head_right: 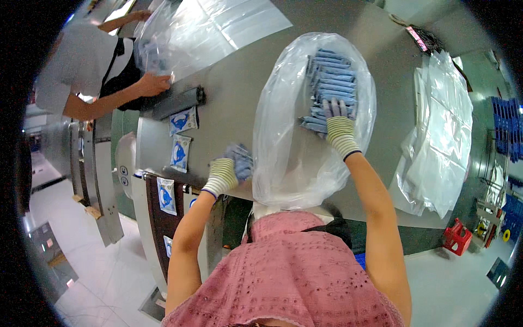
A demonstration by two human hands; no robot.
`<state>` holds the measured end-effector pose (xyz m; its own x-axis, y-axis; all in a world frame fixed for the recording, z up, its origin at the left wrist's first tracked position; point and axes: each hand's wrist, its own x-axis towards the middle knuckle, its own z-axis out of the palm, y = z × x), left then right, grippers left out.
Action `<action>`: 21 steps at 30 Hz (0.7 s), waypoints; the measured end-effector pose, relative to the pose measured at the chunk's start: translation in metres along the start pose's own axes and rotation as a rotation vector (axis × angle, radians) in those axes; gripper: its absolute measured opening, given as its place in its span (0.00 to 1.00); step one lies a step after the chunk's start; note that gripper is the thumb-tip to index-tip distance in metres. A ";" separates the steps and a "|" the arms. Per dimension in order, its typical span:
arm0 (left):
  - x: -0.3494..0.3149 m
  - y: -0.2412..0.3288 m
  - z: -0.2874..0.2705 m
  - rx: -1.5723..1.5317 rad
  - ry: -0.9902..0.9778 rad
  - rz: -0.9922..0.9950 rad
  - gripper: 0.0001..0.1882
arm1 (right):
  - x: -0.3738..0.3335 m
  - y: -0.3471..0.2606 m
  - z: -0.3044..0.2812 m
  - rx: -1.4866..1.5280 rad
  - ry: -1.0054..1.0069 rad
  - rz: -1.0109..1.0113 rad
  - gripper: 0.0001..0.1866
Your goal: The person sorts small blue and white pouches into a large plastic bag by hand on a stainless steel work surface.
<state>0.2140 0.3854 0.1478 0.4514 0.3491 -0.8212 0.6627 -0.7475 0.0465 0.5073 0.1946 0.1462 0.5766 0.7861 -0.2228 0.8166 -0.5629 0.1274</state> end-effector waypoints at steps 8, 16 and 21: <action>-0.067 0.131 -0.115 -0.045 0.472 0.724 0.33 | -0.005 0.022 0.006 -0.007 -0.016 -0.010 0.49; 0.046 0.206 -0.027 0.264 0.498 0.709 0.29 | -0.113 -0.013 -0.060 0.418 -0.411 -0.564 0.26; 0.059 0.235 -0.025 0.223 0.791 0.819 0.25 | -0.158 -0.059 0.052 0.388 -0.616 -0.718 0.13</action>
<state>0.4112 0.2440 0.1248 0.9961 -0.0882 -0.0032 -0.0850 -0.9685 0.2341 0.3661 0.0902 0.1234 -0.2482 0.7640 -0.5956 0.8365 -0.1410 -0.5295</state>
